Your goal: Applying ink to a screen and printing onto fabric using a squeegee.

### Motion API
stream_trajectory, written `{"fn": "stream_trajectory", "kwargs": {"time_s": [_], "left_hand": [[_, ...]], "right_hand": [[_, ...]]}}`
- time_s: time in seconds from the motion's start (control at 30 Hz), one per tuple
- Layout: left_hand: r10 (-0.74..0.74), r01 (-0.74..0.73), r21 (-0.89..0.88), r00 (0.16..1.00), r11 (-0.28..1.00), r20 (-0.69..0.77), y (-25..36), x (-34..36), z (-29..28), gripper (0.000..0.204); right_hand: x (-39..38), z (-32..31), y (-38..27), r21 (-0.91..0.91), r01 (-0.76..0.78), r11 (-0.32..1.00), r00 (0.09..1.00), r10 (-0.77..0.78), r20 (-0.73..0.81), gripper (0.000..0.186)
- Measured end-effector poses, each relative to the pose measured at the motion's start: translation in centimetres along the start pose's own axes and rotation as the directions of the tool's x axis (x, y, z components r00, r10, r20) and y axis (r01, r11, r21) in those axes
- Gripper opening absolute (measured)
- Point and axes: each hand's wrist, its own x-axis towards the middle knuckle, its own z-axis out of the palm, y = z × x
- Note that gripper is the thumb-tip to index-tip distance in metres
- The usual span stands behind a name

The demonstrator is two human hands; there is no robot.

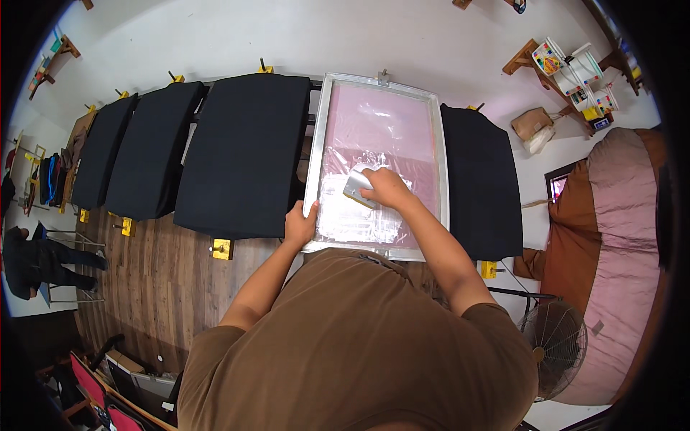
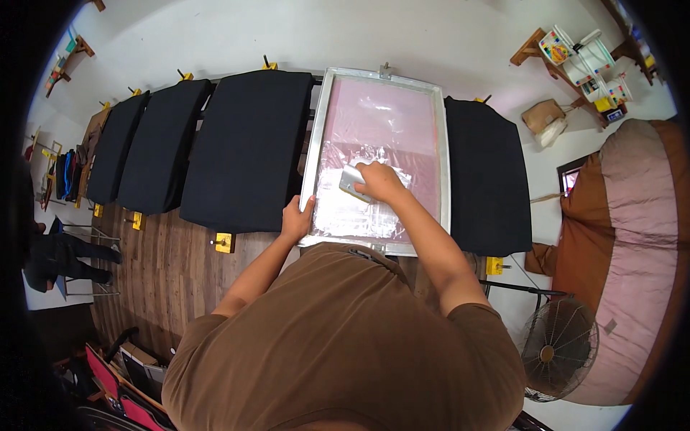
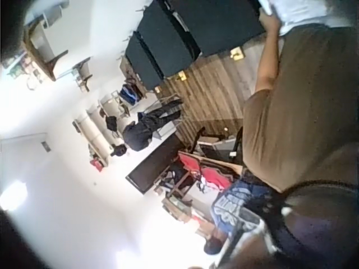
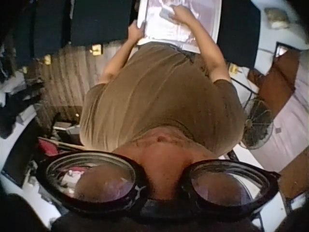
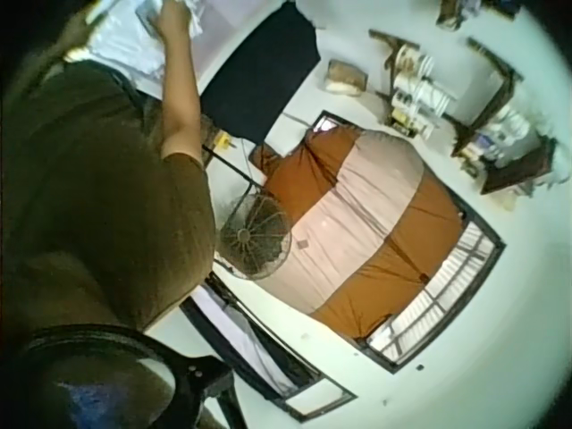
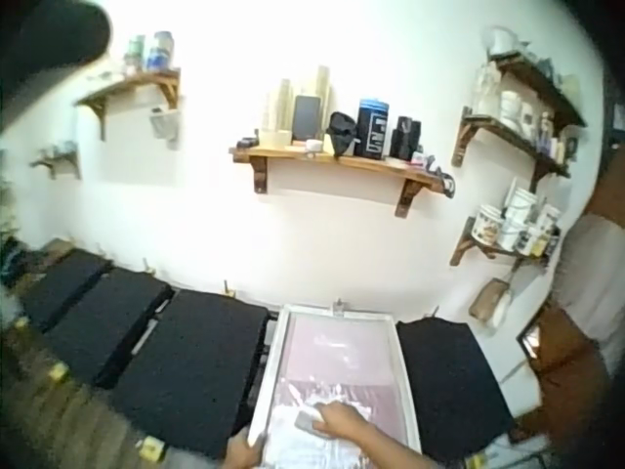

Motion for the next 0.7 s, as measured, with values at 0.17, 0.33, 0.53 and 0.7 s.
{"fn": "stream_trajectory", "kwargs": {"time_s": [0.17,0.33,0.53,0.7], "left_hand": [[0.018,-0.018,-0.002,1.000,1.000,-0.019,0.1,-0.1,0.0,0.051],[0.015,-0.015,-0.004,1.000,1.000,-0.014,0.1,0.1,0.1,0.052],[0.028,-0.028,0.000,0.999,1.000,-0.018,0.0,0.1,0.0,0.053],[0.033,-0.034,-0.012,0.999,0.999,-0.017,0.1,-0.1,-0.1,0.054]], "right_hand": [[0.1,-0.6,-0.7,-0.042,0.090,0.995,0.996,-0.089,0.017,0.039],[-0.8,-2.1,-0.9,-0.029,0.105,0.994,0.994,-0.105,-0.012,0.038],[-1.1,-4.4,-1.1,0.070,0.089,0.994,0.983,-0.076,-0.164,0.037],[-0.7,-2.7,-1.2,0.076,0.111,0.991,0.985,-0.099,-0.140,0.037]]}}
